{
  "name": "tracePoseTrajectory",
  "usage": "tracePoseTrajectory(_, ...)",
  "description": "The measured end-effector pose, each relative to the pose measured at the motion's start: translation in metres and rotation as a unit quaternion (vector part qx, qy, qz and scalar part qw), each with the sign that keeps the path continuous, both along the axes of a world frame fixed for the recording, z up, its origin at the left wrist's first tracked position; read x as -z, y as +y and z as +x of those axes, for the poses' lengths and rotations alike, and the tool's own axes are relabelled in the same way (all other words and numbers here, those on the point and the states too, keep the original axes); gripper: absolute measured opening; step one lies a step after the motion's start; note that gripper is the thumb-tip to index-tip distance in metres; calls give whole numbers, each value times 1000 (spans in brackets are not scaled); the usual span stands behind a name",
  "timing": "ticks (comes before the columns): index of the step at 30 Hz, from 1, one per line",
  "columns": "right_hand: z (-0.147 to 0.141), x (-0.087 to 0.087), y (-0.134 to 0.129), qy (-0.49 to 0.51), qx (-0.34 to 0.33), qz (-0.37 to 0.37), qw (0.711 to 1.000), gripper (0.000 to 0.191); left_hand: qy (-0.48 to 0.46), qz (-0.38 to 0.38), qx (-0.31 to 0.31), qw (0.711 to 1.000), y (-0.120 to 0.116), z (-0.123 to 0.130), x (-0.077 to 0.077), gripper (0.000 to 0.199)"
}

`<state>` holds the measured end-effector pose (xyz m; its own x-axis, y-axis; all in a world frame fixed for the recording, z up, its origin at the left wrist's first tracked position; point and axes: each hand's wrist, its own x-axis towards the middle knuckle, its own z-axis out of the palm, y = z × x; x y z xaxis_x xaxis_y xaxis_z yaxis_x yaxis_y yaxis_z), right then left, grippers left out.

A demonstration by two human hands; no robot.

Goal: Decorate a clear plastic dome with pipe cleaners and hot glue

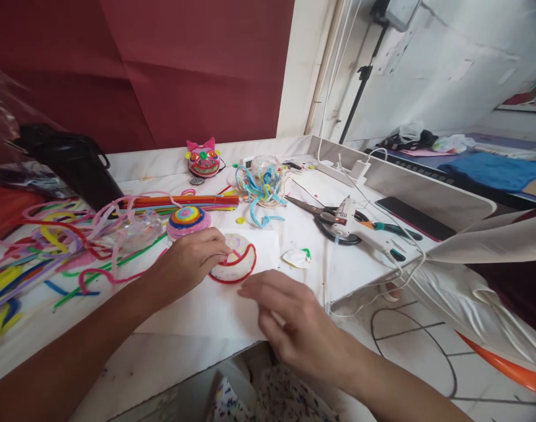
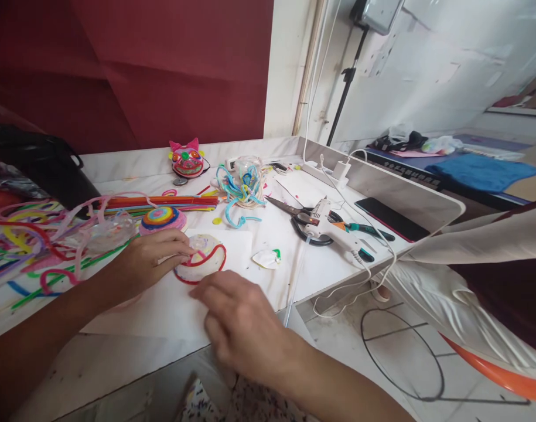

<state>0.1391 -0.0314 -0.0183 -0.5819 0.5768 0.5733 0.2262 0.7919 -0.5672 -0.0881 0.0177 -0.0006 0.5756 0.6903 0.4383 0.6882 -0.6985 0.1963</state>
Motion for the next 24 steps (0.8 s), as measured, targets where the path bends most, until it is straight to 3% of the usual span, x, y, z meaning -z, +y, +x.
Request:
tracePoseTrajectory(6, 54, 15, 8, -8, 178, 16, 984, 32, 1, -2, -3, 1000, 3, -4, 3, 28)
tracePoseTrajectory(10, 96, 13, 25, -39, 323, 79, 942, 24, -14, 1, -1, 1000, 6, -7, 4, 29)
tracePoseTrajectory(14, 136, 6, 50, -59, 419, 111, 899, 25, -35, 17, 10, 999, 8, -8, 7, 25)
tracePoseTrajectory(19, 158, 1, 71, -68, 452, 96, 884, 26, -51, 54, 19, 997, 8, -4, 3, 26)
tracePoseTrajectory(22, 153, 0, 75, -110, 439, 68, 889, 27, -50, 78, 33, 995, 8, -3, 1, 29)
tracePoseTrajectory(24, 146, 0, 77, -165, 455, 71, 872, 29, -45, 73, 33, 996, 10, -4, 2, 30)
